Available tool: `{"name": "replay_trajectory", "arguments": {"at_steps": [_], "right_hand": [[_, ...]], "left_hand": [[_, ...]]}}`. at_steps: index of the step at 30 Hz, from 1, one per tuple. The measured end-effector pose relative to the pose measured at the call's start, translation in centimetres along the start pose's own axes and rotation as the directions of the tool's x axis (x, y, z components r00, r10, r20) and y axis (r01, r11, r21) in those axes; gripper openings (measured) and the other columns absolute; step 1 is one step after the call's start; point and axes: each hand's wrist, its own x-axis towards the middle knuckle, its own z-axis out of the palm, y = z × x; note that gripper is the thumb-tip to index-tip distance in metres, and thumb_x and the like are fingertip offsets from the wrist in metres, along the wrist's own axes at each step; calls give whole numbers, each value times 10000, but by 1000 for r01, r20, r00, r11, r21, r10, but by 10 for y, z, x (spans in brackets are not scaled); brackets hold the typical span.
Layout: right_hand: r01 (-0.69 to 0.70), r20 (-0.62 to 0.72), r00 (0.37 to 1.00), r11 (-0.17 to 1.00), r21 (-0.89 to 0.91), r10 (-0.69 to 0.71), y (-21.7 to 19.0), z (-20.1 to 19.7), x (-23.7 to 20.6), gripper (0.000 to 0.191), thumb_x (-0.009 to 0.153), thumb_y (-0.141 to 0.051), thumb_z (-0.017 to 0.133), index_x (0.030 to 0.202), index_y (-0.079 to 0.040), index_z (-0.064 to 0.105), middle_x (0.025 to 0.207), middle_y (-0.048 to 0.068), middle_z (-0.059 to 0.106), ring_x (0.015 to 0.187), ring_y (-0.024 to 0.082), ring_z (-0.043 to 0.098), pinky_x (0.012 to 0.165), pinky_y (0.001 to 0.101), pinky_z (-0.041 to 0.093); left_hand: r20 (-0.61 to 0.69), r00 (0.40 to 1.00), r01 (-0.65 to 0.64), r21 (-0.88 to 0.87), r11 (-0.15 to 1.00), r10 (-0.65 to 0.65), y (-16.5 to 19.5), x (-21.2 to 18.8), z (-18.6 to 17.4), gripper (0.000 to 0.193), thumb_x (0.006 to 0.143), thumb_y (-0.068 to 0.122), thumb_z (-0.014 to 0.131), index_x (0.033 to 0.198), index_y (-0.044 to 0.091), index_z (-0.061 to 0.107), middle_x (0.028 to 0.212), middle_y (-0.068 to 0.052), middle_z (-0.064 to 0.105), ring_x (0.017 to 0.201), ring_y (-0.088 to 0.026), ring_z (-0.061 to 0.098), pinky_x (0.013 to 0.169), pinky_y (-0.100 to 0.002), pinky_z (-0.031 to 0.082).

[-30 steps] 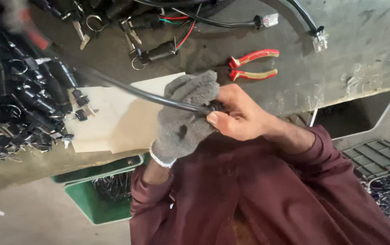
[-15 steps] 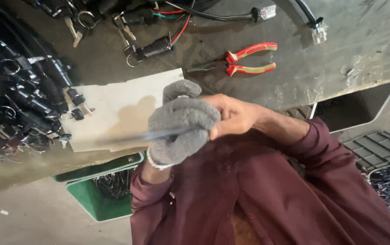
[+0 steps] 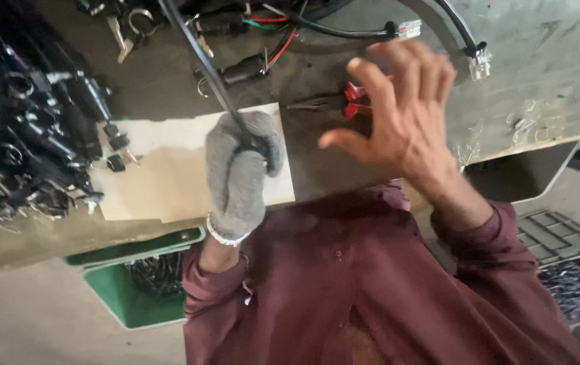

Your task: The person holds a black cable against the workbench and uses pliers to strip insulation from its ends, pulling off the cut insulation pieces and exposing the inner wires. They work through the cable section by section, setting stripped pieces aside on the bench.

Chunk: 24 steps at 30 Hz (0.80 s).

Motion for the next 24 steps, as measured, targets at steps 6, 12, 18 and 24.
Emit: {"name": "replay_trajectory", "arguments": {"at_steps": [6,12,18,24], "right_hand": [[-293,88,956,896,333,279,13,10,-11,525,968,-559,737,1140,-80,606,1159,84,590,1021,276,540,931,469,399],[-164,86,984,607,778,155,-12,-3,23,264,776,-154,650,1014,-56,592,1016,84,616,872,290,593,778,385,473],[42,25,998,886,462,-60,-30,-3,37,280,829,-253,796,885,-99,569,923,34,645,860,262,659,684,380,497],[109,47,991,969,220,-122,-19,8,46,453,875,-437,878,824,-120,557,821,17,586,786,236,623,580,379,452]], "left_hand": [[115,979,-193,247,950,169,2,4,5,205,1092,170,581,1197,1,533,1163,-113,603,1005,-160,593,855,-289,535],[58,948,319,-96,943,-314,11,-18,19,300,1137,194,599,1266,-76,574,1001,-128,612,766,-125,539,696,-231,436],[-35,936,313,-373,873,-351,27,-30,28,415,1071,196,610,1413,4,472,1039,-110,624,832,-142,588,743,-258,491],[34,923,375,-313,873,-384,36,-20,30,619,1005,198,621,1560,85,371,1077,-93,637,897,-159,636,789,-285,545]]}}
